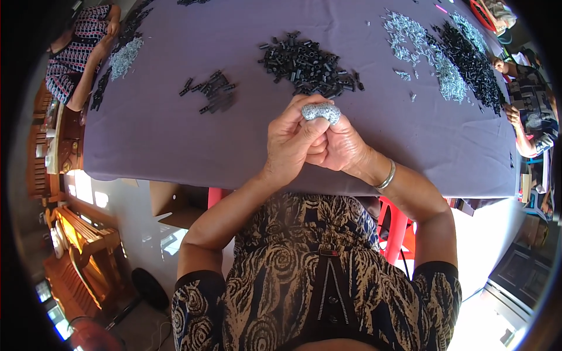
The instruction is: Assemble small black plastic components by manually inserting tiny silver-colored metal parts.
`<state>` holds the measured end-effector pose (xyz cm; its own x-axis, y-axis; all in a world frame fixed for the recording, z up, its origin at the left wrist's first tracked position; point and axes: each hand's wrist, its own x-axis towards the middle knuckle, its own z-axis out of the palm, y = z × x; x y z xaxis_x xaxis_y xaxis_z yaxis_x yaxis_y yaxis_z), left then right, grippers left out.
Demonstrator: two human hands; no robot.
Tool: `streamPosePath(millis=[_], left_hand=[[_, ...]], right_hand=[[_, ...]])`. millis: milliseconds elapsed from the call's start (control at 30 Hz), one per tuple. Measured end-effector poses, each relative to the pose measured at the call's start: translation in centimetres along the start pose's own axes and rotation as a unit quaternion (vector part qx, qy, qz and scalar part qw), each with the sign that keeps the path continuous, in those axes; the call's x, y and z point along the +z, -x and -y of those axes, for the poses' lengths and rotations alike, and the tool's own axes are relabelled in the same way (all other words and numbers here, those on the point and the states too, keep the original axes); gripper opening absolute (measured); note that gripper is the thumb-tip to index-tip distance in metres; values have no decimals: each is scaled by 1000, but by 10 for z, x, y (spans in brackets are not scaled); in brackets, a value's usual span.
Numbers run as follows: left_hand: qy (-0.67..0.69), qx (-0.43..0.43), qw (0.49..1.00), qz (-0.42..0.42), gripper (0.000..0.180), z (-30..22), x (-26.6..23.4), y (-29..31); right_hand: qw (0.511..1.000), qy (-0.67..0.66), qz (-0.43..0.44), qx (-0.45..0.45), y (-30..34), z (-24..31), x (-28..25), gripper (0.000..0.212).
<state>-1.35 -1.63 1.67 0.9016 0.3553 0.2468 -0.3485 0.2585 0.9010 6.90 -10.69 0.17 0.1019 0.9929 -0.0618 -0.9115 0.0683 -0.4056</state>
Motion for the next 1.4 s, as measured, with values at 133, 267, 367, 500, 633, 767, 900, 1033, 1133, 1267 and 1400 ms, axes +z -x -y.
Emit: streamPosePath(millis=[133,267,367,500,633,767,900,1033,1133,1267,1400], left_hand=[[-36,67,997,10,25,0,-6,-8],[-125,72,989,31,18,-9,-14,-9],[-167,90,982,-21,17,-12,-23,-13],[-464,129,868,-120,17,-31,-64,-29],[-617,100,771,-119,19,-45,-87,-33],[-715,88,685,-106,18,-44,-101,-34],[-739,139,650,-113,24,-41,-102,-34],[-689,158,698,-115,23,-36,-90,-35],[-592,137,792,-57,19,-28,-78,-31],[-563,132,816,-3,19,-16,-60,-27],[-560,137,817,1,19,-11,-55,-30]], right_hand=[[996,56,-76,6,0,9,11,29],[994,94,-46,31,0,16,13,39],[976,192,-98,38,0,29,12,46],[786,526,-274,-177,13,69,20,39],[604,704,-244,-282,11,82,-4,10],[503,811,-181,-237,6,69,-7,16],[448,837,-206,-235,9,76,-13,15],[417,844,-262,-210,16,92,-17,15],[638,683,-243,-258,15,96,-15,14],[568,679,-338,-319,19,105,-11,15],[616,629,-336,-335,16,105,-14,22]])
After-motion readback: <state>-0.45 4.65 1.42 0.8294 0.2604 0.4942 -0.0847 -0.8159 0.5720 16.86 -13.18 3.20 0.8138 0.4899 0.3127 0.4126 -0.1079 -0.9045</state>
